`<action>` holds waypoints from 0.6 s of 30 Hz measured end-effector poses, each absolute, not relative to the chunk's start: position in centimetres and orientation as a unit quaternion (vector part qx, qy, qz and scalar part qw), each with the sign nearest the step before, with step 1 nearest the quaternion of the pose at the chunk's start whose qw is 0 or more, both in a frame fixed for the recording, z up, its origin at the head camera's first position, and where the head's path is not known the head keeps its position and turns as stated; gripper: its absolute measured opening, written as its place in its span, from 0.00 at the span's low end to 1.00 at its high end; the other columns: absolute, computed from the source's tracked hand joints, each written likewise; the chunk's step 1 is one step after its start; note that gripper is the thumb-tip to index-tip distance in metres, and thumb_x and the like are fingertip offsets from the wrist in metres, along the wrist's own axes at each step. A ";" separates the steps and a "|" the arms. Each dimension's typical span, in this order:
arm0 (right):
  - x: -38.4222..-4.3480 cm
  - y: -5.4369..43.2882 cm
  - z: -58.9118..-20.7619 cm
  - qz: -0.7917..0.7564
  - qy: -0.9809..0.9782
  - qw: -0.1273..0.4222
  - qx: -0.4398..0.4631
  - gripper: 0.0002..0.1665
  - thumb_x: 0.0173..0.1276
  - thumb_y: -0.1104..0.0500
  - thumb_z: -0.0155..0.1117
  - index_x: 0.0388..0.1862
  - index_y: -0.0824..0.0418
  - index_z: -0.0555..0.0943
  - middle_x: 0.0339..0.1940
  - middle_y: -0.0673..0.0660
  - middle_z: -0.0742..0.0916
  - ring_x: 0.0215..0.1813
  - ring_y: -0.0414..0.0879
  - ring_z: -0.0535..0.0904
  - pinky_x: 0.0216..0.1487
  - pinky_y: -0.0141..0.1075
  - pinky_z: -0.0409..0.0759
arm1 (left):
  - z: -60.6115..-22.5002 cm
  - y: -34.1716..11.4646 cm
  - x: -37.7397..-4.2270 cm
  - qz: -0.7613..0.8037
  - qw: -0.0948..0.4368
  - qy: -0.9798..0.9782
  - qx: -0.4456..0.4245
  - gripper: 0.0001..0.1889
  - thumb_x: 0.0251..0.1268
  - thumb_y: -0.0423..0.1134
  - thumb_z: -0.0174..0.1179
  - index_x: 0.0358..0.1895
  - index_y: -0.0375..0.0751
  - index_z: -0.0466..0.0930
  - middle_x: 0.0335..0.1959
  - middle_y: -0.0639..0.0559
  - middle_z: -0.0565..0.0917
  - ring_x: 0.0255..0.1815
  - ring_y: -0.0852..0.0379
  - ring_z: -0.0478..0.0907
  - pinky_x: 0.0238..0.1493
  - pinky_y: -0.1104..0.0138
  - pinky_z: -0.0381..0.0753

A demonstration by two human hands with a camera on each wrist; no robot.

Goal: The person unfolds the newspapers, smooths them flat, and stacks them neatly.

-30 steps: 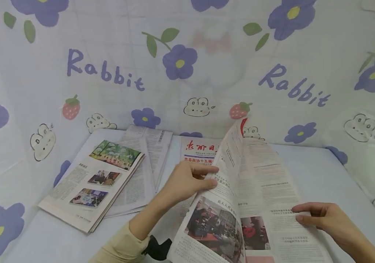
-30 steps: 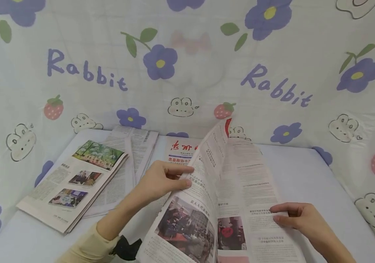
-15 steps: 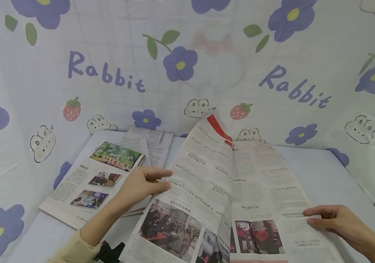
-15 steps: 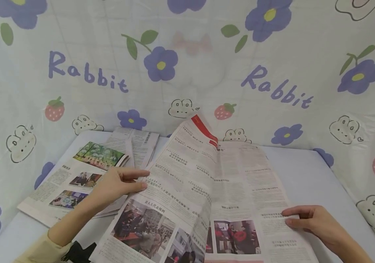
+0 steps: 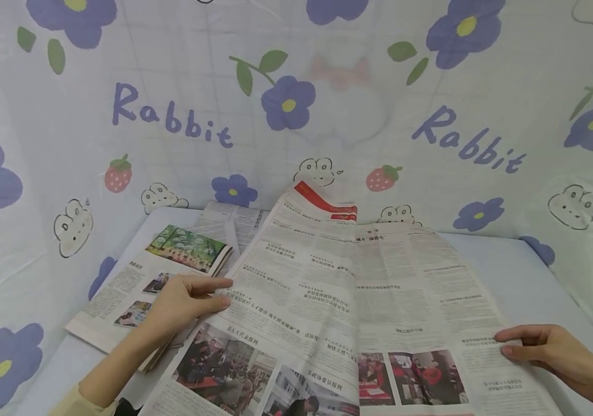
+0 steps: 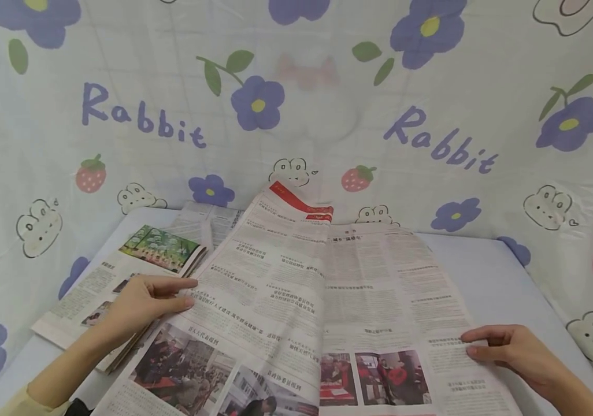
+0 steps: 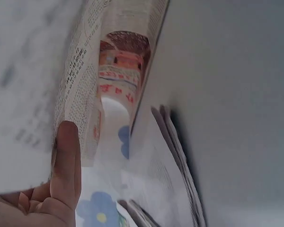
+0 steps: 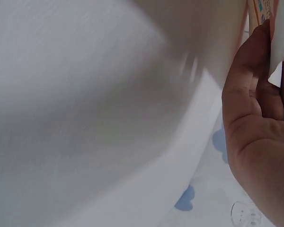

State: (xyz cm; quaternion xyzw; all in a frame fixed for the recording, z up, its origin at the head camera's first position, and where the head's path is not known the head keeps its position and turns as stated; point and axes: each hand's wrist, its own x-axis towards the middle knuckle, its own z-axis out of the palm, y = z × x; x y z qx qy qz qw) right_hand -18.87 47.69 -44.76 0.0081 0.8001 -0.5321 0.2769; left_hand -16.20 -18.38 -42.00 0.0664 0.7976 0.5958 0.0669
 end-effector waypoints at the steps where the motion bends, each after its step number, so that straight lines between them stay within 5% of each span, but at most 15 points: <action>1: -18.9 47.9 -44.8 -0.530 0.802 0.276 0.011 0.13 0.70 0.62 0.65 0.51 0.63 0.86 0.47 0.54 0.87 0.45 0.50 0.83 0.44 0.42 0.81 | -42.1 -18.7 -16.1 0.593 0.066 0.800 0.061 0.23 0.57 0.47 0.72 0.56 0.46 0.84 0.57 0.49 0.81 0.50 0.52 0.82 0.45 0.61 0.82; 11: -18.8 49.5 -44.9 -0.542 0.793 0.275 0.043 0.12 0.68 0.65 0.66 0.49 0.59 0.86 0.45 0.55 0.87 0.44 0.53 0.83 0.43 0.45 0.82 | -43.2 -21.6 -15.7 0.584 0.073 0.807 0.038 0.24 0.57 0.49 0.72 0.57 0.46 0.84 0.64 0.47 0.76 0.61 0.49 0.75 0.50 0.63 0.80; 18: -18.9 50.8 -45.5 -0.558 0.779 0.284 0.037 0.13 0.69 0.66 0.64 0.51 0.58 0.85 0.47 0.55 0.86 0.46 0.55 0.83 0.45 0.47 0.82 | -43.7 -22.9 -15.6 0.587 0.083 0.805 0.029 0.26 0.57 0.47 0.72 0.58 0.42 0.83 0.67 0.41 0.73 0.56 0.46 0.77 0.39 0.62 0.82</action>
